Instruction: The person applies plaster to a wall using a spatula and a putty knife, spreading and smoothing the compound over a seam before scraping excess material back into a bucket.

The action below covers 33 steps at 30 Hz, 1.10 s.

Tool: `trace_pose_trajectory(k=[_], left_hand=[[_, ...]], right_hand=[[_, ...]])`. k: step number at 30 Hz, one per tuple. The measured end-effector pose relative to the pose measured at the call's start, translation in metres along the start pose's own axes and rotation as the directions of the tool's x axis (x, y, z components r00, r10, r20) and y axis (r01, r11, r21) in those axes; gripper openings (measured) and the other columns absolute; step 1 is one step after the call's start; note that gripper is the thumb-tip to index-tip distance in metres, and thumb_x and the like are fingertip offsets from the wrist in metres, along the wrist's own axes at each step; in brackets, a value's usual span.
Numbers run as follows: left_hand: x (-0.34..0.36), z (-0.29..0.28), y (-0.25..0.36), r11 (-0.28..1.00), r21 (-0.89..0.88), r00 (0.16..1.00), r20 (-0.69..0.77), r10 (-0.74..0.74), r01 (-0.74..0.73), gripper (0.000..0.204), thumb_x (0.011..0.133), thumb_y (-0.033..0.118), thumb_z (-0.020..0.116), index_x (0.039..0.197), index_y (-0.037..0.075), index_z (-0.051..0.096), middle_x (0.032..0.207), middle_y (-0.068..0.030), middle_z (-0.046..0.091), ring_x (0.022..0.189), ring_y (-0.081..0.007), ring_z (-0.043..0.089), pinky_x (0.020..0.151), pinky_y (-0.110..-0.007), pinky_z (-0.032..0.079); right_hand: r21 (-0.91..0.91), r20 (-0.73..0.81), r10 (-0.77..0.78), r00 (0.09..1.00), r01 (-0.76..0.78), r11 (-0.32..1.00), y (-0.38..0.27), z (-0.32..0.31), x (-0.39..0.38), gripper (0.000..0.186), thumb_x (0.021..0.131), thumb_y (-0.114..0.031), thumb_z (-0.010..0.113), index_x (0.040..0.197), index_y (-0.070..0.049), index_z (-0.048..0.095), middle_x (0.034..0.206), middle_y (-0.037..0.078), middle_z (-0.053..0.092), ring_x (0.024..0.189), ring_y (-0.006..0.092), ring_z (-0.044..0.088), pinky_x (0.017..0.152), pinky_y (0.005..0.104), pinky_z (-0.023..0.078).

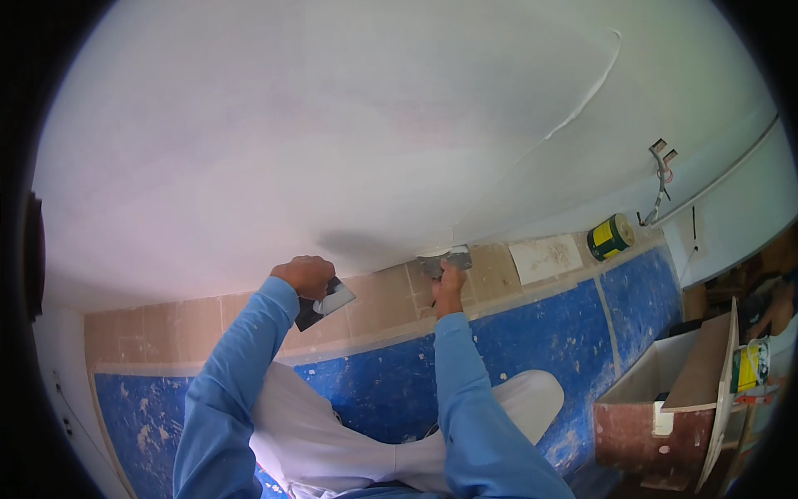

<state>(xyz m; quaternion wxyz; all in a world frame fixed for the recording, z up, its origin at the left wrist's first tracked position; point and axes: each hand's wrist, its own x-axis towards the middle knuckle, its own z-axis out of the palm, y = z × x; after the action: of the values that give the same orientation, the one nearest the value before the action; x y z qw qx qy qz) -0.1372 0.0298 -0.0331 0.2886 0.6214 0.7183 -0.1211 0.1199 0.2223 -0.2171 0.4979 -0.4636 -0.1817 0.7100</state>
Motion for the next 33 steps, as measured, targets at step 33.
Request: trace_pose_trajectory(k=[33], left_hand=[[-0.019, -0.010, 0.031, 0.999, 0.004, 0.996, -0.073, 0.044, -0.044, 0.035, 0.079, 0.018, 0.069, 0.113, 0.012, 0.071, 0.117, -0.0116, 0.067, 0.112, -0.0338, 0.062, 0.086, -0.047, 0.056]], right_hand=[[-0.086, 0.307, -0.728, 0.613, 0.780, 0.620, -0.382, 0.204, -0.173, 0.041, 0.084, -0.003, 0.070, 0.116, 0.013, 0.049, 0.111, 0.024, 0.058, 0.097, 0.0355, 0.064, 0.077, 0.0500, 0.061]])
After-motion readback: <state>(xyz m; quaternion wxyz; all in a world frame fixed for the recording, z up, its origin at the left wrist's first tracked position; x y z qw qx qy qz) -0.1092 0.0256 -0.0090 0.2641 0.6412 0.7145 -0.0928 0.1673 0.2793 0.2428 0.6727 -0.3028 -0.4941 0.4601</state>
